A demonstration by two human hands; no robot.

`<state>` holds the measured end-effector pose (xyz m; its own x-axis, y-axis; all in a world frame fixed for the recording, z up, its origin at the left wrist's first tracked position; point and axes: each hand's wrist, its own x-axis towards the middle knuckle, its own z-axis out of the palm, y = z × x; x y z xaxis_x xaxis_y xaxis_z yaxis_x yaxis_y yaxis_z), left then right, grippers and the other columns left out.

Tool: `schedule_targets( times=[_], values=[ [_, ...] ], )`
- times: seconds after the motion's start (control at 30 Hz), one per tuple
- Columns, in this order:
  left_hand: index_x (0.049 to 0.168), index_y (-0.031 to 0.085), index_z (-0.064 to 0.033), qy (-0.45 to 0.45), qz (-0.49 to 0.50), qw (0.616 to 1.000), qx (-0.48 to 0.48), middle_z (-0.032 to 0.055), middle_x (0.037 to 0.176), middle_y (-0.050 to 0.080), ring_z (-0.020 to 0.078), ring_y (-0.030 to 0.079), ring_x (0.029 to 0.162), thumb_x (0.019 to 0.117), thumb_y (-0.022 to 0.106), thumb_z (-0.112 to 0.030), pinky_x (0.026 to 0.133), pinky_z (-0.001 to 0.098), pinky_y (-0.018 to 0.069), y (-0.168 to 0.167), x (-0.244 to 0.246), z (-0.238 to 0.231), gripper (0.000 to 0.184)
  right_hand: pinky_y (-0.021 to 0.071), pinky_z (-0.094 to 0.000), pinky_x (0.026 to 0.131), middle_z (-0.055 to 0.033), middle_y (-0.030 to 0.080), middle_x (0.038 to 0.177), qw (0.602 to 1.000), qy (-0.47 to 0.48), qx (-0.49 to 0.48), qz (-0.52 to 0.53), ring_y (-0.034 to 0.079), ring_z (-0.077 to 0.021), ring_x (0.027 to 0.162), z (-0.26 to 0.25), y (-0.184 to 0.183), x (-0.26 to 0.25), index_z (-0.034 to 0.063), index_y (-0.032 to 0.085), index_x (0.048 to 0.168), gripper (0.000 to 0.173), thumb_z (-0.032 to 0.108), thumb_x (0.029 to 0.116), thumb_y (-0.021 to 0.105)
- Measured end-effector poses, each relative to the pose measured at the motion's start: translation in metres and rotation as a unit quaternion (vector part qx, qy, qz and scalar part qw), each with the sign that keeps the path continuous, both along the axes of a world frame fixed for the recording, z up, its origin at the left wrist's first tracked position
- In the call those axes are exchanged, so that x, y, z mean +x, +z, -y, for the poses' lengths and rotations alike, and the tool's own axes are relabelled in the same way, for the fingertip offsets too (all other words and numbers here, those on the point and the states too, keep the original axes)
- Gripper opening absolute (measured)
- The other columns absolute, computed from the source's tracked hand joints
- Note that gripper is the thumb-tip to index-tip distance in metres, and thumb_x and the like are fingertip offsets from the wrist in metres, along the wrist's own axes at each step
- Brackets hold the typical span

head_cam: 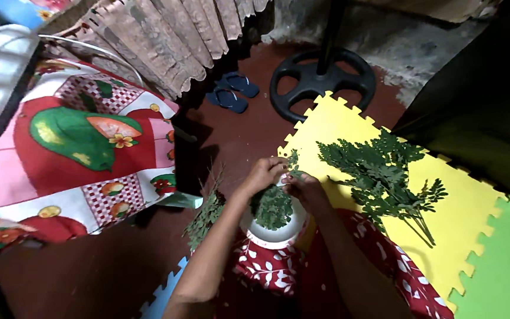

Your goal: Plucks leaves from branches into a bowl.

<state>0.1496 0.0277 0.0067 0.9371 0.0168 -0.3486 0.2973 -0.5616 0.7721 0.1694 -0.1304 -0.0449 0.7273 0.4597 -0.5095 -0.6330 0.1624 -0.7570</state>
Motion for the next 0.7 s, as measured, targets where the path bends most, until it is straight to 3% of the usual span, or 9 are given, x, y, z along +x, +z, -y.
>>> schedule_targets(
  times=[0.07,0.17,0.27,0.4,0.43,0.5,0.57,0.63,0.7],
  values=[
    [0.137,0.061,0.0018,-0.051,0.007,0.997,0.048,0.0192,0.127,0.068,0.0274,0.066,0.119,0.1044,0.059,-0.017,0.108,0.0436,0.0468,0.010,-0.025,0.002,0.038,0.0600,-0.0256,0.070,-0.0043,0.069,0.087,1.000,0.018,0.015,0.013,0.068,-0.0092,0.071,-0.003,-0.002,-0.011,-0.0072,0.056,0.119,0.019,0.003,0.1056,0.050],
    [0.141,0.057,0.0044,-0.101,0.051,0.986,0.119,0.0213,0.140,0.062,0.0339,0.060,0.130,0.1050,0.055,-0.014,0.115,0.0477,0.0410,0.010,-0.054,0.013,0.040,0.0592,-0.0261,0.070,-0.0032,0.068,0.086,0.997,0.065,0.028,0.040,0.067,-0.0081,0.071,-0.004,-0.005,-0.026,-0.0066,0.057,0.116,0.016,0.001,0.1045,0.048],
    [0.133,0.064,0.0062,-0.085,0.136,0.974,0.158,0.0222,0.136,0.064,0.0376,0.063,0.127,0.1039,0.054,-0.009,0.111,0.0512,0.0449,-0.001,-0.075,0.019,0.034,0.0586,-0.0264,0.072,-0.0042,0.066,0.089,0.996,0.084,0.020,-0.009,0.067,-0.0087,0.075,-0.008,0.007,-0.035,-0.0055,0.053,0.124,0.021,0.000,0.1061,0.043],
    [0.122,0.071,0.0063,-0.004,0.214,0.961,0.175,0.0226,0.123,0.071,0.0386,0.069,0.116,0.0994,0.056,-0.001,0.104,0.0525,0.0509,-0.009,-0.093,0.025,0.028,0.0579,-0.0305,0.080,-0.0113,0.060,0.117,0.993,0.108,0.051,-0.018,0.066,-0.0135,0.091,-0.011,0.014,-0.041,-0.0018,0.040,0.143,0.039,-0.004,0.1044,0.044],
    [0.119,0.072,0.0070,0.021,0.214,0.963,0.163,0.0232,0.120,0.072,0.0385,0.070,0.113,0.0987,0.056,0.000,0.103,0.0519,0.0514,-0.008,-0.095,0.024,0.026,0.0577,-0.0318,0.083,-0.0135,0.057,0.124,0.991,0.124,0.060,-0.004,0.066,-0.0151,0.094,-0.011,0.015,-0.040,-0.0008,0.035,0.148,0.046,-0.005,0.1033,0.045],
    [0.118,0.072,0.0073,0.094,0.170,0.975,0.105,0.0226,0.117,0.073,0.0335,0.071,0.112,0.0999,0.057,-0.003,0.104,0.0462,0.0508,-0.002,-0.097,0.025,0.025,0.0591,-0.0325,0.084,-0.0157,0.060,0.118,0.984,0.166,0.050,0.042,0.068,-0.0162,0.092,-0.007,0.018,-0.039,-0.0019,0.028,0.152,0.057,-0.008,0.0997,0.050],
    [0.116,0.072,0.0064,0.186,0.102,0.977,0.002,0.0179,0.111,0.074,0.0197,0.070,0.103,0.0994,0.063,-0.007,0.098,0.0345,0.0523,0.002,-0.096,0.022,0.023,0.0598,-0.0316,0.082,-0.0152,0.067,0.105,0.971,0.212,-0.001,0.107,0.070,-0.0156,0.085,-0.002,0.018,-0.036,-0.0063,0.033,0.150,0.059,-0.008,0.0959,0.057],
    [0.112,0.069,0.0082,0.252,0.072,0.959,-0.106,0.0127,0.101,0.071,0.0086,0.065,0.085,0.0966,0.066,-0.003,0.082,0.0254,0.0535,0.003,-0.094,0.020,0.019,0.0573,-0.0278,0.075,-0.0107,0.068,0.095,0.951,0.238,-0.064,0.189,0.066,-0.0109,0.077,0.000,0.017,-0.032,-0.0083,0.042,0.145,0.059,-0.007,0.0902,0.066],
    [0.113,0.066,0.0101,0.285,0.045,0.941,-0.178,0.0109,0.099,0.069,0.0060,0.064,0.080,0.0964,0.065,0.001,0.077,0.0233,0.0550,0.005,-0.093,0.017,0.019,0.0564,-0.0292,0.075,-0.0138,0.064,0.104,0.936,0.239,-0.088,0.245,0.064,-0.0129,0.079,0.000,0.015,-0.030,-0.0065,0.045,0.145,0.067,-0.007,0.0839,0.073]
  ],
)
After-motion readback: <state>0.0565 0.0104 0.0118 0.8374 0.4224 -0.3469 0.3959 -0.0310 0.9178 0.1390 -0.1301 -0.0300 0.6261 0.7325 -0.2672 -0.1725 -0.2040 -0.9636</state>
